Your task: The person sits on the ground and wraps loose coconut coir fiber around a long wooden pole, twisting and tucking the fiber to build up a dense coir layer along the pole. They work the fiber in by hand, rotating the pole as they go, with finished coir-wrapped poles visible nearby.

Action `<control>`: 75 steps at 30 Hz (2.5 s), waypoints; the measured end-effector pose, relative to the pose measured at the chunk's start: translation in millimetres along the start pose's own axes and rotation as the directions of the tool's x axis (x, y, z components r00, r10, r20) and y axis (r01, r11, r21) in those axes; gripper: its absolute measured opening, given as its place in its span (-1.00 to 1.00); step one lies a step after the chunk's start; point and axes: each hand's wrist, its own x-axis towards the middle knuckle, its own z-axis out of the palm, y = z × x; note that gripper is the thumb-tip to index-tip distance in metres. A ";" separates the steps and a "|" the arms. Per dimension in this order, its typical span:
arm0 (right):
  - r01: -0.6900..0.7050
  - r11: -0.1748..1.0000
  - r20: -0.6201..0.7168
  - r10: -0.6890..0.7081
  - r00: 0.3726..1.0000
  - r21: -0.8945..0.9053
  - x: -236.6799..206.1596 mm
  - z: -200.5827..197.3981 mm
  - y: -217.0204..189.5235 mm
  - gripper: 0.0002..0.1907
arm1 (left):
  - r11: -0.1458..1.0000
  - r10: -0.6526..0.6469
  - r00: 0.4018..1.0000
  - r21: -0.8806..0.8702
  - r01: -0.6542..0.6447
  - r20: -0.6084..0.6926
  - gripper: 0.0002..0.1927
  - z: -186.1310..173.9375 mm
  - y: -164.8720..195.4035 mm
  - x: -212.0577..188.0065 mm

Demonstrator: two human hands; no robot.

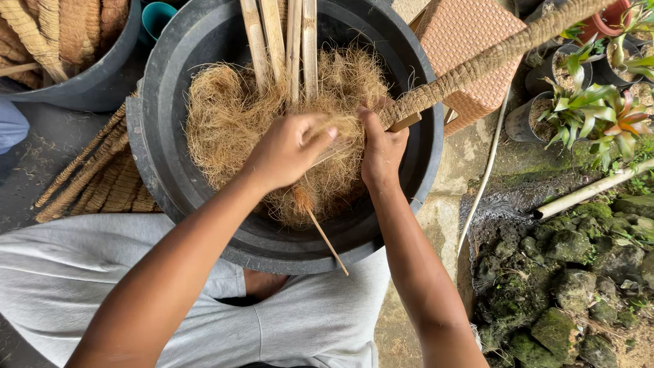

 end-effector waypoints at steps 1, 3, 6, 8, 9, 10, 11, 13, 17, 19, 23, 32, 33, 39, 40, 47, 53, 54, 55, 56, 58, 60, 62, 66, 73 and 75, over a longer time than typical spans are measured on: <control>-0.007 0.999 -0.031 0.009 0.999 0.048 0.7 1.3 0.1 -0.71 | 0.991 0.132 0.991 0.028 -0.131 -0.031 -0.49 1.1 2.7 -4.7; 0.011 0.994 -0.059 -0.005 0.998 0.106 0.5 2.9 0.3 -0.71 | 0.920 0.389 0.918 0.087 -0.383 -0.072 -0.47 4.4 9.7 -11.5; 0.047 0.991 -0.054 -0.040 0.998 0.127 -1.0 5.7 1.0 -0.80 | 0.894 -0.162 0.983 0.434 0.111 0.082 -0.44 10.8 19.2 -12.3; 0.028 0.994 -0.065 -0.022 0.998 0.105 -2.7 6.4 0.4 -0.85 | 0.965 -0.036 0.996 0.256 0.056 -0.082 -0.53 22.4 24.8 -3.8; 0.036 0.995 -0.064 -0.030 0.997 0.092 -3.4 6.8 -0.1 -0.85 | 0.986 0.010 0.985 0.168 0.020 -0.175 -0.57 27.5 25.4 -2.1; 0.046 0.995 -0.060 -0.041 0.997 0.084 -4.0 6.9 -0.8 -0.84 | 0.985 0.089 0.967 0.166 -0.050 -0.239 -0.63 32.1 24.5 -2.2; 0.061 0.995 -0.056 -0.057 0.997 0.075 -3.8 7.5 -1.6 -0.84 | 0.978 0.172 0.938 0.170 -0.124 -0.300 -0.66 38.0 23.2 -3.0; 0.024 0.989 -0.065 -0.015 0.998 0.143 -3.8 8.1 -3.5 -0.84 | 0.965 0.234 0.907 0.200 -0.172 -0.350 -0.67 50.7 18.5 -0.3; -0.081 0.965 -0.093 0.107 0.990 0.250 -3.3 8.1 -5.9 -0.83 | 0.894 0.355 0.865 0.398 -0.204 -0.354 -0.65 74.0 1.4 8.5; -0.065 0.968 -0.109 0.094 0.990 0.244 -3.9 7.5 -5.3 -0.86 | 0.819 0.461 0.818 0.520 -0.243 -0.343 -0.64 83.3 -7.9 11.4; -0.028 0.987 -0.092 0.043 0.995 0.158 -4.6 5.6 -1.7 -0.83 | 0.748 0.444 0.866 0.628 -0.217 -0.230 -0.61 83.5 -25.6 18.6; -0.187 0.982 -0.045 0.187 0.981 0.004 -2.1 7.8 -1.6 -0.72 | 0.700 0.433 0.889 0.676 -0.230 -0.146 -0.34 59.2 -40.2 22.6; -0.191 0.981 -0.034 0.190 0.981 -0.024 -2.8 8.5 -2.0 -0.72 | 0.685 0.456 0.876 0.690 -0.231 -0.159 -0.33 57.9 -40.7 21.6; -0.167 0.968 0.064 0.182 0.981 -0.185 -6.4 9.5 -2.7 -0.69 | 0.729 0.204 0.973 0.679 -0.080 -0.105 -0.51 51.2 -46.6 19.5; -0.162 0.968 0.079 0.180 0.981 -0.193 -6.7 10.1 -2.4 -0.67 | 0.740 0.175 0.980 0.669 -0.068 -0.094 -0.54 49.9 -48.3 18.8; -0.203 0.940 0.062 0.228 0.972 -0.273 -7.5 14.2 -3.0 -0.68 | 0.774 0.117 0.989 0.632 -0.034 -0.089 -0.50 47.8 -49.0 12.6; -0.235 0.938 -0.027 0.236 0.971 -0.256 -4.1 8.0 -4.6 -0.64 | 0.766 0.361 0.919 0.612 -0.196 -0.157 -0.01 41.9 -30.8 4.1; -0.244 0.942 -0.026 0.245 0.969 -0.232 -2.6 7.4 -3.8 -0.64 | 0.772 0.391 0.905 0.595 -0.223 -0.169 -0.02 39.0 -28.5 3.8; -0.251 0.945 -0.027 0.251 0.968 -0.209 -1.2 6.3 -2.9 -0.63 | 0.795 0.405 0.898 0.551 -0.254 -0.170 -0.15 36.6 -26.6 2.3; -0.258 0.947 -0.030 0.257 0.966 -0.190 -0.1 4.6 -2.4 -0.63 | 0.816 0.420 0.891 0.501 -0.288 -0.172 -0.27 34.7 -25.1 -0.2; -0.233 0.957 -0.009 0.235 0.972 -0.174 1.2 1.6 -0.5 -0.59 | 0.846 0.446 0.876 0.404 -0.347 -0.182 -0.48 30.4 -23.4 -2.3; -0.235 0.951 -0.001 0.240 0.971 -0.203 1.0 -1.0 2.5 -0.60 | 0.864 0.460 0.864 0.324 -0.385 -0.202 -0.62 22.2 -24.4 -2.8; -0.251 0.925 -0.014 0.258 0.966 -0.286 3.1 -4.8 4.6 -0.64 | 0.980 0.164 0.980 0.132 -0.149 -0.116 -0.65 11.3 -27.2 -2.4; -0.130 0.958 0.024 0.141 0.990 -0.256 10.3 -14.9 7.3 -0.77 | 0.986 -0.109 0.983 -0.145 0.087 -0.149 -0.58 -5.9 -34.2 4.5; 0.172 0.914 0.069 -0.157 0.985 -0.368 19.2 -40.8 -10.1 -0.82 | 0.922 0.355 0.795 0.326 -0.209 -0.492 -0.73 15.0 -47.5 31.2; 0.143 0.865 0.045 -0.138 0.989 -0.482 18.4 -42.5 -13.9 -0.82 | 0.889 0.417 0.804 0.375 -0.263 -0.425 -0.81 30.0 -47.0 42.3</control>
